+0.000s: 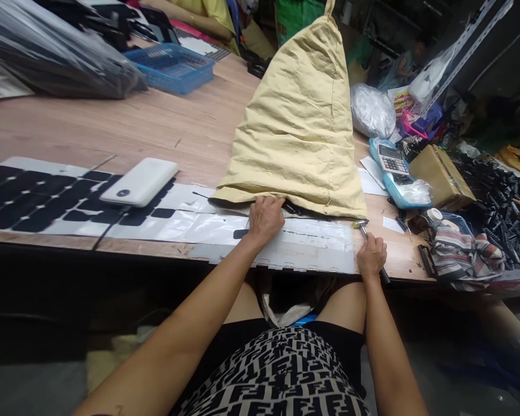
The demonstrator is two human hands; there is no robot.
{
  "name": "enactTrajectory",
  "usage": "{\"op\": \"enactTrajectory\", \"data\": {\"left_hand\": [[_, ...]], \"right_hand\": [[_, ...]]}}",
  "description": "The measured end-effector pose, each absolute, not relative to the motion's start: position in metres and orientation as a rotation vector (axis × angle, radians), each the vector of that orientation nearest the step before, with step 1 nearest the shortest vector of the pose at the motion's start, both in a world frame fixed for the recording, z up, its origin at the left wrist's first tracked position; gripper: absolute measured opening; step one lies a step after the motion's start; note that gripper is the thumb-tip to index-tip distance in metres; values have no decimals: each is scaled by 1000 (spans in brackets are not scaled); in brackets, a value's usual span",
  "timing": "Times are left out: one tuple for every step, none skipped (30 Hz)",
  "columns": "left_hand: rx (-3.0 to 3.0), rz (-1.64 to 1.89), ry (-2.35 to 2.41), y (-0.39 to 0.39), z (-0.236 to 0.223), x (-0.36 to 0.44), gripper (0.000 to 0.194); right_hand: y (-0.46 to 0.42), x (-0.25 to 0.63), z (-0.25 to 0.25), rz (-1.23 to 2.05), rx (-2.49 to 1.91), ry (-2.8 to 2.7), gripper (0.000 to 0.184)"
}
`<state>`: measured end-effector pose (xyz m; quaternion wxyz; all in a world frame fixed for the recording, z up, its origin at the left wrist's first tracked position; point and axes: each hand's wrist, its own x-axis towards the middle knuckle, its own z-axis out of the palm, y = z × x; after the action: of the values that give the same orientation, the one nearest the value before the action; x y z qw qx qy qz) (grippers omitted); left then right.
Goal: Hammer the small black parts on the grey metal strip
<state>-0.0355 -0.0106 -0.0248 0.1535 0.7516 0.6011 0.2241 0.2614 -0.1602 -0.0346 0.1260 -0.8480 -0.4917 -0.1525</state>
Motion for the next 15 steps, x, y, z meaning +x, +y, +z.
{"op": "enactTrajectory", "data": {"left_hand": [[2148,653,1717,-5,-23,-34,50],[2137,662,1710,-1,-22,-32,53],[2124,665,1705,2,-21,-30,55],[2108,666,1705,4,-20,-27,54],[2088,671,1714,6,-20,-24,51],[2064,684,1732,6,-20,-20,48],[2033,705,1760,6,-20,-16,46],[1989,724,1797,5,-21,-12,44],[1932,734,1837,4,-21,-8,43],[1867,732,1874,4,-22,-5,43],[1803,717,1906,3,-23,-3,43],[1747,687,1929,3,-23,-3,42],[1711,650,1939,3,-24,-4,41],[1701,618,1939,3,-24,-6,39],[1717,593,1929,2,-24,-10,37]], "right_hand": [[-160,261,-34,-440,-2473,-1430,39],[-160,261,-34,-435,-2479,-1428,39],[-160,260,-34,-428,-2489,-1426,39],[-160,260,-33,-422,-2498,-1424,39],[-160,259,-33,-417,-2504,-1423,39],[-160,259,-32,-412,-2508,-1423,39],[-159,259,-32,-409,-2508,-1423,39],[-159,258,-31,-406,-2507,-1424,39],[-160,258,-31,-403,-2502,-1425,39],[-160,258,-31,-402,-2496,-1427,39],[-160,258,-31,-401,-2490,-1429,39],[-160,258,-31,-401,-2485,-1431,39],[-160,258,-31,-403,-2483,-1432,39],[-160,259,-31,-405,-2483,-1434,39],[-160,259,-31,-407,-2484,-1433,39]]}}
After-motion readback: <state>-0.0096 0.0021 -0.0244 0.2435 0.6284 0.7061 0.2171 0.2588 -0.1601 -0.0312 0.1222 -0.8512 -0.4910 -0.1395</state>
